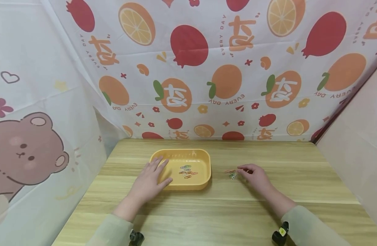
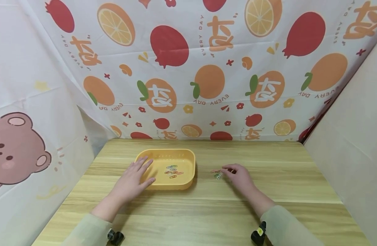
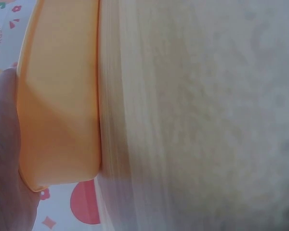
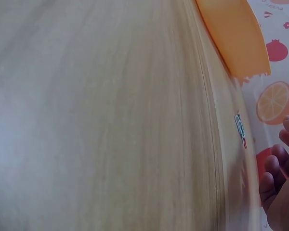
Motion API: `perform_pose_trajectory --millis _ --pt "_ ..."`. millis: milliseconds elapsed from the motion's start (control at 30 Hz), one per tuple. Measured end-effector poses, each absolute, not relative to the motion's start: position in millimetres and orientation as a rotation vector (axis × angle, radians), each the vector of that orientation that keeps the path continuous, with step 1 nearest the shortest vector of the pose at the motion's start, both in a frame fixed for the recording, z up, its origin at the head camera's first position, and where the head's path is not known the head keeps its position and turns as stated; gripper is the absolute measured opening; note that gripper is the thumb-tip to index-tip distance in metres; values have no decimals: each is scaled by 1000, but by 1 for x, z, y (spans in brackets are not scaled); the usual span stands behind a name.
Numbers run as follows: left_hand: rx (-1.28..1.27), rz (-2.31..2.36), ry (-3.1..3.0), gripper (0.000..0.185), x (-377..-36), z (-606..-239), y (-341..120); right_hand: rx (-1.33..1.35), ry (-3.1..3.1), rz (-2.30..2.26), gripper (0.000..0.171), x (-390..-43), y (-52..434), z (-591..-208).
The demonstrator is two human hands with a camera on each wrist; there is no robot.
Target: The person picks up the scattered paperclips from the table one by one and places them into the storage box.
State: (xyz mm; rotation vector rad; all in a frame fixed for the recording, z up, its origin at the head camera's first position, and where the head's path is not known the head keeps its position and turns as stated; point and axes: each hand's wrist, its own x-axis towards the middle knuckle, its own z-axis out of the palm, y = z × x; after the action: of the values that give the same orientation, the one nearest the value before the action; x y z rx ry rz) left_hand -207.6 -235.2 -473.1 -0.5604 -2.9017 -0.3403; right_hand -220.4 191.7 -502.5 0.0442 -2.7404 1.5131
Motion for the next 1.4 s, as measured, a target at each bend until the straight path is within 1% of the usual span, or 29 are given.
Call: perform_pose_trajectory --millis 300,433,567,867,1400 --pt "-563 -351 -2869 77 -206 -472 -237 215 -2822 1200 16 -230 192 -505" --pt "-568 -342 -2884 80 -206 -471 -238 328 -2865 1041 16 -236 191 -507" --pt "-563 -354 -2903 78 -206 -471 -237 397 -2906 900 17 -241 186 -507" --pt "-560 -374 -2883 77 -207 -473 -235 468 -2937 810 19 -247 175 -505" --pt "-566 -368 -2888 78 -206 -472 -236 644 -2932 550 7 -259 157 -501"
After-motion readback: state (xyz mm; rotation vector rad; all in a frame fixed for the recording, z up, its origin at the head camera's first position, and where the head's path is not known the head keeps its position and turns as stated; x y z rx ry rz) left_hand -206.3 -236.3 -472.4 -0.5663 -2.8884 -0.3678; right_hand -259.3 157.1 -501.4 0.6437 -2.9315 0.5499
